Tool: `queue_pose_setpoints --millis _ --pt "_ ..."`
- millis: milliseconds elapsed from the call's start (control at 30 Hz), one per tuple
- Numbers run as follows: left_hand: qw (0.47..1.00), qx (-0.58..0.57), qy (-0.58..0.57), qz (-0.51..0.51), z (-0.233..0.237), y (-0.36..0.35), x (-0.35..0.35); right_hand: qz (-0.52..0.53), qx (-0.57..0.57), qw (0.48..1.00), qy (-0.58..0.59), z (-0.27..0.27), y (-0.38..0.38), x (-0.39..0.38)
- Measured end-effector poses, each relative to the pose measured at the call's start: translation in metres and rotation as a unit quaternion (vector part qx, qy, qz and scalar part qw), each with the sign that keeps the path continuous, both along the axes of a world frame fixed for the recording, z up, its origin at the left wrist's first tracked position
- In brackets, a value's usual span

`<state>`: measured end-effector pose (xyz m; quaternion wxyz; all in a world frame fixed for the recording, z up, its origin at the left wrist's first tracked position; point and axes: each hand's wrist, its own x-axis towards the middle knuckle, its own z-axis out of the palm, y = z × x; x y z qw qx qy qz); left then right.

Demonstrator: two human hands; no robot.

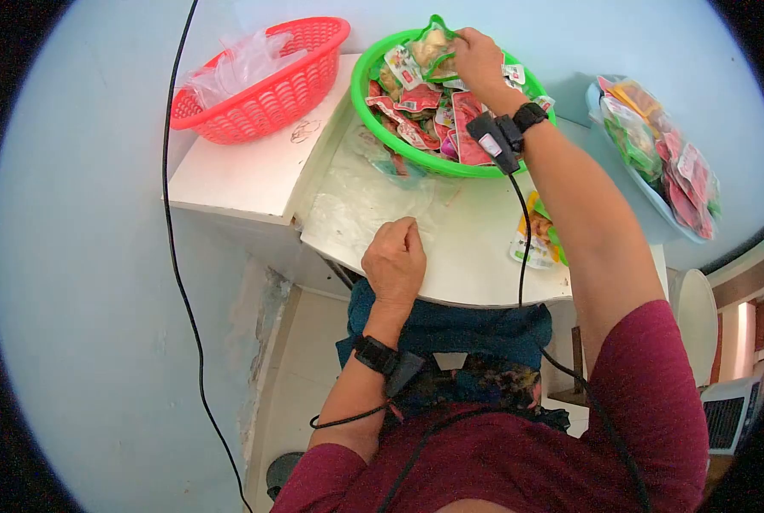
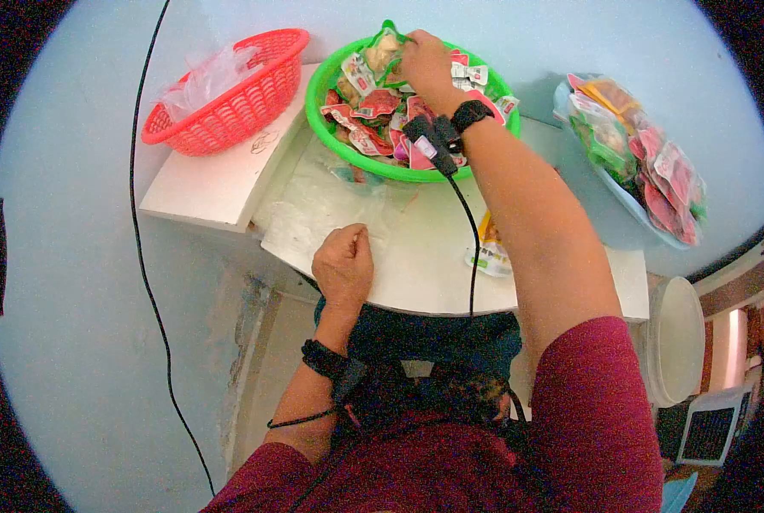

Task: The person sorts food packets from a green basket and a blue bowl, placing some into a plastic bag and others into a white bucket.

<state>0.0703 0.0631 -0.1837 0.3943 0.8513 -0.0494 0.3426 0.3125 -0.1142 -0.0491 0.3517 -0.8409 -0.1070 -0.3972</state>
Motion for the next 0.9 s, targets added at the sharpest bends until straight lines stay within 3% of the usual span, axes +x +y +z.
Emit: queue_pose_setpoints --millis 33,167,333,433,533,633,900 --pt "1.0 0.001 0.01 -0.001 0.001 0.0 -0.001 0.003 0.046 0.998 0.032 0.003 -0.006 -0.002" --pt "1.0 0.005 0.017 -0.001 0.001 0.0 0.0 -0.013 0.055 0.993 0.108 -0.011 -0.035 0.018" --pt "1.0 0.006 0.016 -0.004 0.001 0.0 -0.001 -0.024 -0.033 0.998 0.055 0.0 -0.06 -0.05" --pt "1.0 0.014 0.024 0.0 0.003 -0.002 -0.002 -0.113 -0.108 0.982 0.11 -0.008 -0.077 -0.073" --pt "0.999 0.016 0.033 0.002 0.001 -0.002 -0.001 -0.108 -0.126 0.954 0.248 -0.015 -0.085 -0.098" --pt "1.0 0.019 0.014 -0.001 0.0 -0.003 0.0 -0.094 -0.187 0.952 0.223 -0.028 -0.091 -0.107" --pt "0.999 0.043 0.023 0.005 0.0 -0.002 0.001 -0.084 -0.052 0.988 0.121 -0.029 -0.094 -0.123"
